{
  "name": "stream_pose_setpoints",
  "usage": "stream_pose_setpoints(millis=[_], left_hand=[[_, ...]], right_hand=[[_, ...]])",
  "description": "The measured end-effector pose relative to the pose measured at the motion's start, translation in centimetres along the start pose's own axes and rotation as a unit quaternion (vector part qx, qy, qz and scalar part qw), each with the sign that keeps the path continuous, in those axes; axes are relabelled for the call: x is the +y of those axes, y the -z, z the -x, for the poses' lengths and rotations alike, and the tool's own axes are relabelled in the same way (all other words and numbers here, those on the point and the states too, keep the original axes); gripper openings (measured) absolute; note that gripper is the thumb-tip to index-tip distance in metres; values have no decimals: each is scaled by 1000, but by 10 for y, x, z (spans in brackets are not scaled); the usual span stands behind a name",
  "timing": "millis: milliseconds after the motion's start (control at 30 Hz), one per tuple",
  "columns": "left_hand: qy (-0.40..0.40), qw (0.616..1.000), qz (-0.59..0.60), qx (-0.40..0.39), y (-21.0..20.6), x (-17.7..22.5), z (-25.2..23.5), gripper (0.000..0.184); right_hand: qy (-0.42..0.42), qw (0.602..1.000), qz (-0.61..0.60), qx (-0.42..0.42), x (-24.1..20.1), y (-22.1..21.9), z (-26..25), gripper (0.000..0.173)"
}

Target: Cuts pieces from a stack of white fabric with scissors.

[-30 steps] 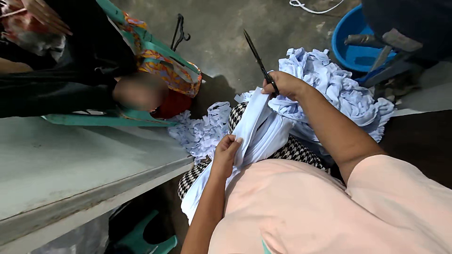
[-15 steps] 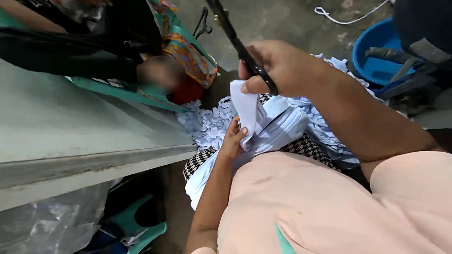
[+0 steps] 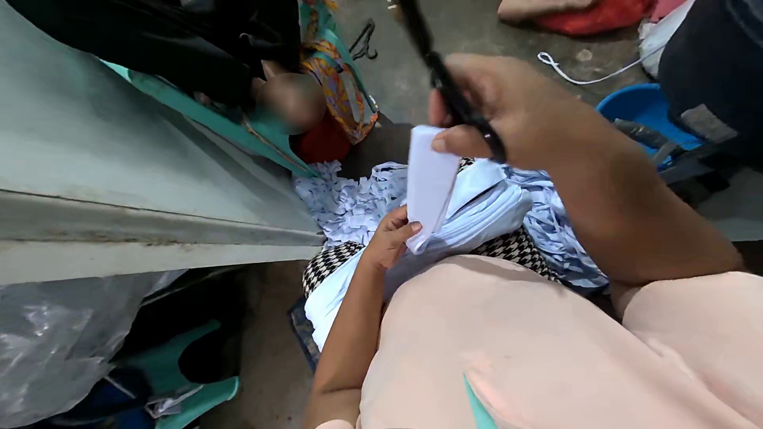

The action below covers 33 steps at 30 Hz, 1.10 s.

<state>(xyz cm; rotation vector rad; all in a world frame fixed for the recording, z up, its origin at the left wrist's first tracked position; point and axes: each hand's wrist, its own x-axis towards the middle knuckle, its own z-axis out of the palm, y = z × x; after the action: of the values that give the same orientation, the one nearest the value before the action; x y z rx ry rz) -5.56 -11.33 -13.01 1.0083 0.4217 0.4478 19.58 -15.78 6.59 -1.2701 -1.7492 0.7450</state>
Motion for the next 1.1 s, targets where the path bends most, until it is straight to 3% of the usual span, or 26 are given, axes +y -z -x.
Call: stream_pose_setpoints(millis=[133,267,367,467,533,633,767,900,1100], left_hand=[[79,994,-50,57,-14,13,2,17],[154,969,-161,107,-32,12,-19,21],[164,956,-213,119,-32,6,-29,21],[163,946,-251,126,-32,5,-28,23],[161,945,-261,114,-26,4,-31,23],[159,932,-304,118,-21,5,-28,27],[157,927,-316,129,-22,10,-18,21],[146,939,-284,129,-18,9,-14,19],[140,952,-217,162,-17,8,-13,21]], right_hand=[[-138,987,1,87,56,23,30,26],[-294,943,43,151,135,25,52,34],[-325,925,121,155,144,24,68,45],[-296,951,-9,82,115,11,88,49],[-301,942,-143,-33,91,1,104,57],[-357,874,-251,-216,77,-7,132,78],[-398,786,-255,-399,78,-5,159,82],[-446,765,-206,-416,70,-10,166,78],[-472,792,-150,-358,52,-36,147,53]])
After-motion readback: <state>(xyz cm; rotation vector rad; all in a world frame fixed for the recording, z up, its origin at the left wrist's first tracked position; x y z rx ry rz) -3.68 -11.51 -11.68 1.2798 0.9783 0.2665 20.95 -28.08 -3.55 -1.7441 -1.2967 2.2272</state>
